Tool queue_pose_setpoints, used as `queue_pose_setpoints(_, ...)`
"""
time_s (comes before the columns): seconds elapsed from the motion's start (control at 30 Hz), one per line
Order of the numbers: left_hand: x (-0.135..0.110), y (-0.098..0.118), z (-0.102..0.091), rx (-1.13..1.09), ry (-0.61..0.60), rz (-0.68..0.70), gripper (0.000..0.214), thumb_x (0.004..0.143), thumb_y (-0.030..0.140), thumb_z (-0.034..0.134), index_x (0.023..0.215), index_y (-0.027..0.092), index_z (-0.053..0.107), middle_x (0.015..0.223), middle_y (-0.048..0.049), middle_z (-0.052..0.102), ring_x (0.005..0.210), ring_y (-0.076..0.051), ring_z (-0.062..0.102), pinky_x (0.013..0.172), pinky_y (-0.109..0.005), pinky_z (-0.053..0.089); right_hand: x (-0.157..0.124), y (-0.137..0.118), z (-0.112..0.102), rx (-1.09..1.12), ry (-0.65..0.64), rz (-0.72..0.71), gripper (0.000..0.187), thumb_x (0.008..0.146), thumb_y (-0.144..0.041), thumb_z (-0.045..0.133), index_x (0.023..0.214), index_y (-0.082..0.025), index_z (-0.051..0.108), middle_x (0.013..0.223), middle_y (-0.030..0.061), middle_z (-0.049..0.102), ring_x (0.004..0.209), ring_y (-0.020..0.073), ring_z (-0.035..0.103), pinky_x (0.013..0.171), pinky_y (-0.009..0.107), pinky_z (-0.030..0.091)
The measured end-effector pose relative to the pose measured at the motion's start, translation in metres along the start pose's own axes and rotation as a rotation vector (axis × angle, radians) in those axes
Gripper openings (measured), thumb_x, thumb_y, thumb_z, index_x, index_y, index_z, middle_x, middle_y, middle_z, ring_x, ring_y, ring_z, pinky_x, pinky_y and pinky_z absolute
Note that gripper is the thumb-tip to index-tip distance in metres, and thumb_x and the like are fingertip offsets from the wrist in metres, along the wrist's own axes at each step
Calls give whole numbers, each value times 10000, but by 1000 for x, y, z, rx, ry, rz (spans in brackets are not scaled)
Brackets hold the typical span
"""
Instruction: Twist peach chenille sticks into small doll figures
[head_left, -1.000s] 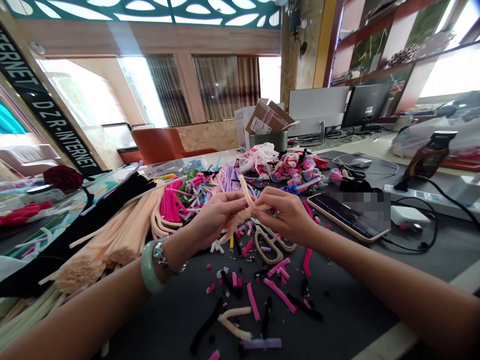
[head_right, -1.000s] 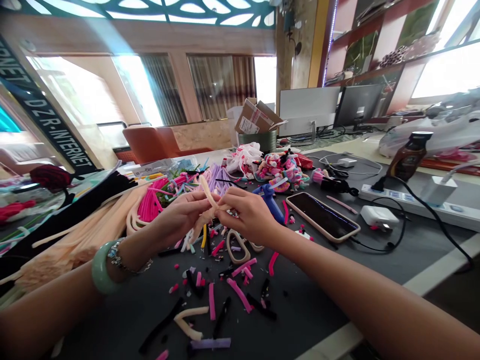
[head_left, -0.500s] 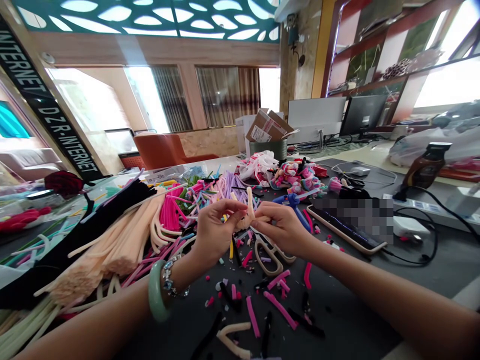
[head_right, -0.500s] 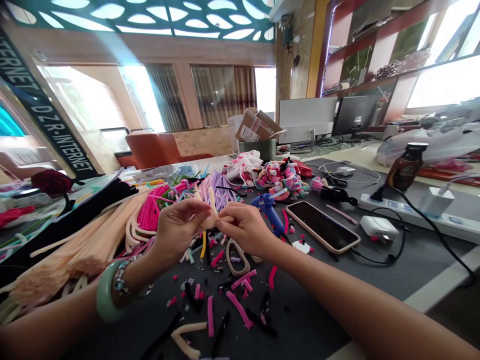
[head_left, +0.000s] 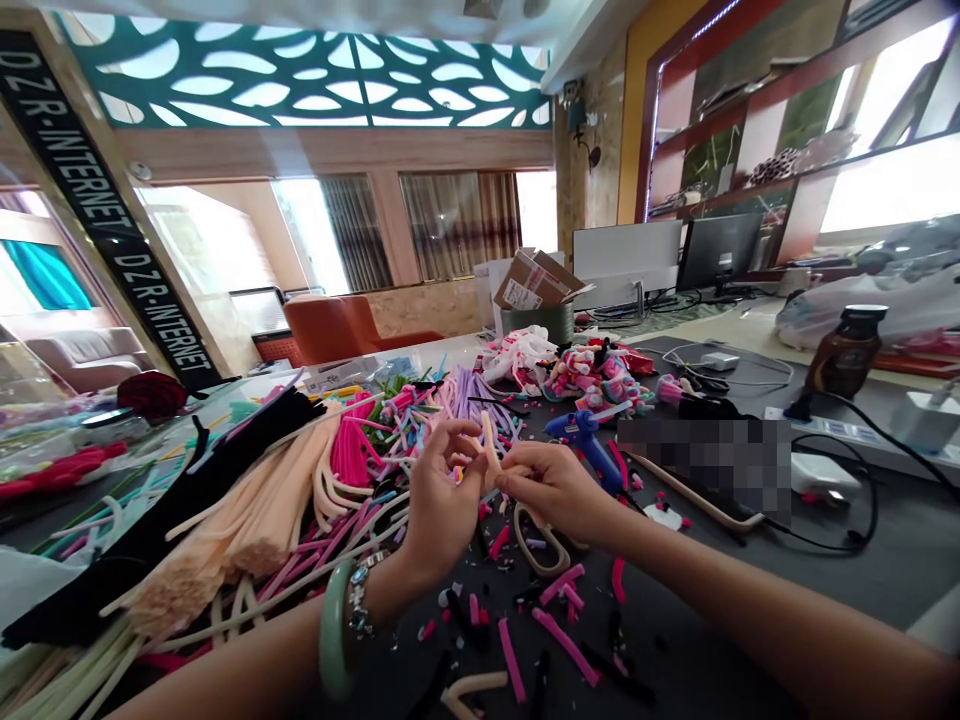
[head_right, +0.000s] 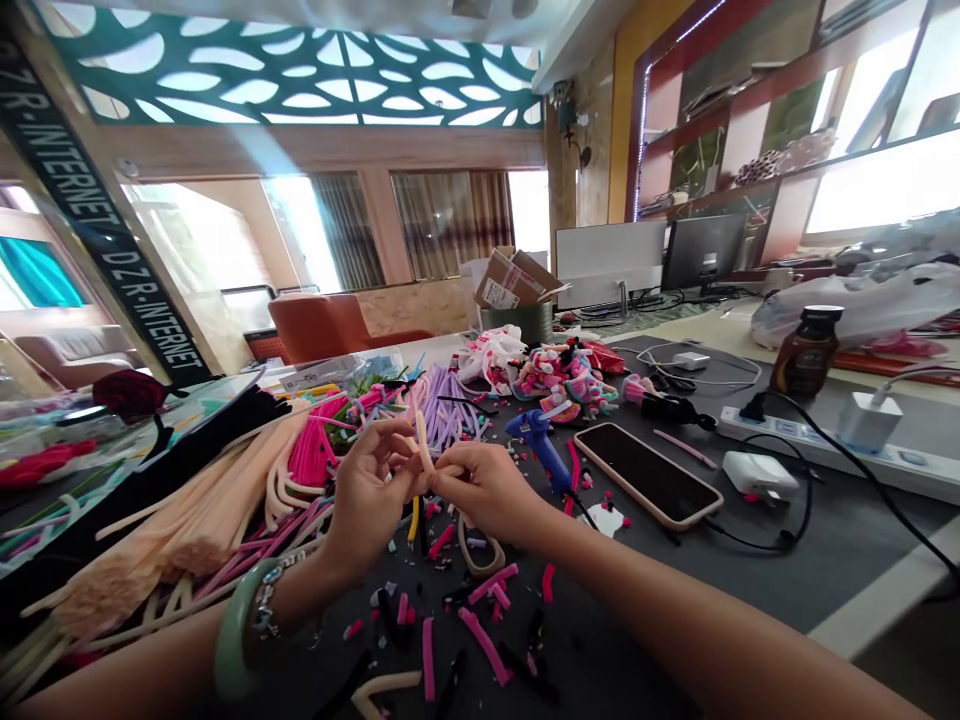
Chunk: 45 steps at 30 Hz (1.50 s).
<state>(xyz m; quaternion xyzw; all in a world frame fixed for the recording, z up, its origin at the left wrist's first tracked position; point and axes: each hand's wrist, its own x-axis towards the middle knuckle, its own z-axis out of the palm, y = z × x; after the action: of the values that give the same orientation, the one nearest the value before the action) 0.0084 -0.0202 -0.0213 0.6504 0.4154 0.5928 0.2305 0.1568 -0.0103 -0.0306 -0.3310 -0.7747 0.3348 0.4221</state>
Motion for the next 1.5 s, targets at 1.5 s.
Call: queue_pose_setpoints(1.5, -10, -2, 2, -65, 120, 537, 244, 777, 93, 632, 960, 200, 511, 1017, -58, 532, 1030, -181, 547, 741, -270, 545, -8, -18, -1, -21, 174, -101, 183, 764, -184, 524, 656, -128, 661, 644, 10, 544, 545, 90, 432, 507, 224, 329)
